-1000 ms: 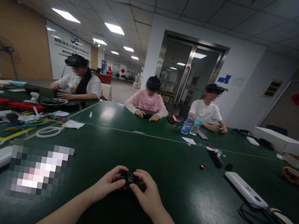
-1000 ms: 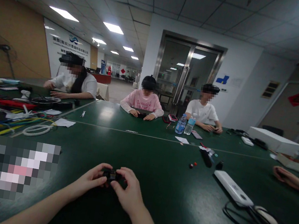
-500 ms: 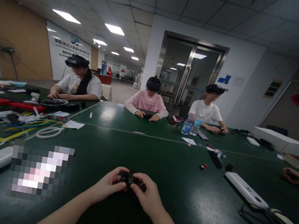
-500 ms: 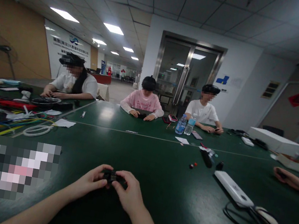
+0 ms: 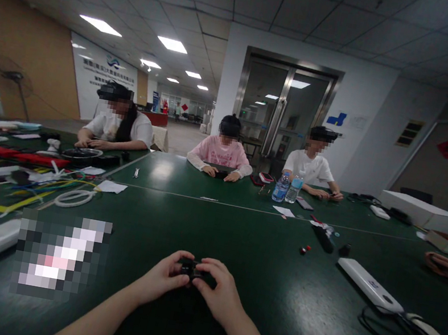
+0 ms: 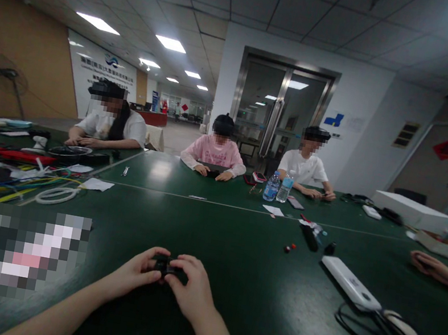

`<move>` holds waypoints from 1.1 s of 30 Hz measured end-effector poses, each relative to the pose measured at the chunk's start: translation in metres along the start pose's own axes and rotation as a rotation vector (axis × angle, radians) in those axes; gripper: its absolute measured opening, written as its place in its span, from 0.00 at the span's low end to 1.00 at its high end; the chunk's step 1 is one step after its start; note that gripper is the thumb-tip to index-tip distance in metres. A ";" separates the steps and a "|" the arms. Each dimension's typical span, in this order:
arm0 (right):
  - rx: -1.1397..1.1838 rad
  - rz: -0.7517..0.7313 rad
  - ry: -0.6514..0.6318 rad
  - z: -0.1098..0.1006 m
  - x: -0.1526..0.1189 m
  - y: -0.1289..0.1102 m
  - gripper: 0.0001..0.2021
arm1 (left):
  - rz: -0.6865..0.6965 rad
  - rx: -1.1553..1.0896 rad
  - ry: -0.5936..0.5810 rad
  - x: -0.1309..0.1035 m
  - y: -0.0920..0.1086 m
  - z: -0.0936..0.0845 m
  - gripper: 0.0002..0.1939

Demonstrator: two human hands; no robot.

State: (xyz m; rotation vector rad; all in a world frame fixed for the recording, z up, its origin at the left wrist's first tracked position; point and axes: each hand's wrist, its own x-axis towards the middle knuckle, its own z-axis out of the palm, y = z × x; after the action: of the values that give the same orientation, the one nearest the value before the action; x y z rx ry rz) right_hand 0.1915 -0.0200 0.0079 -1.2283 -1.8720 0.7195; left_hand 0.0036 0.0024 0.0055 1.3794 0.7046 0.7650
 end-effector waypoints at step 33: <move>0.008 -0.012 0.001 -0.001 -0.001 -0.004 0.10 | 0.022 0.035 0.005 0.000 0.000 0.001 0.24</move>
State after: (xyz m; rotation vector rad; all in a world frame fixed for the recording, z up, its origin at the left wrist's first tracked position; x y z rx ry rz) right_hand 0.1910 -0.0224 0.0113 -1.2118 -1.8725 0.7194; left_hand 0.0043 0.0025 0.0059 1.4195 0.7112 0.7771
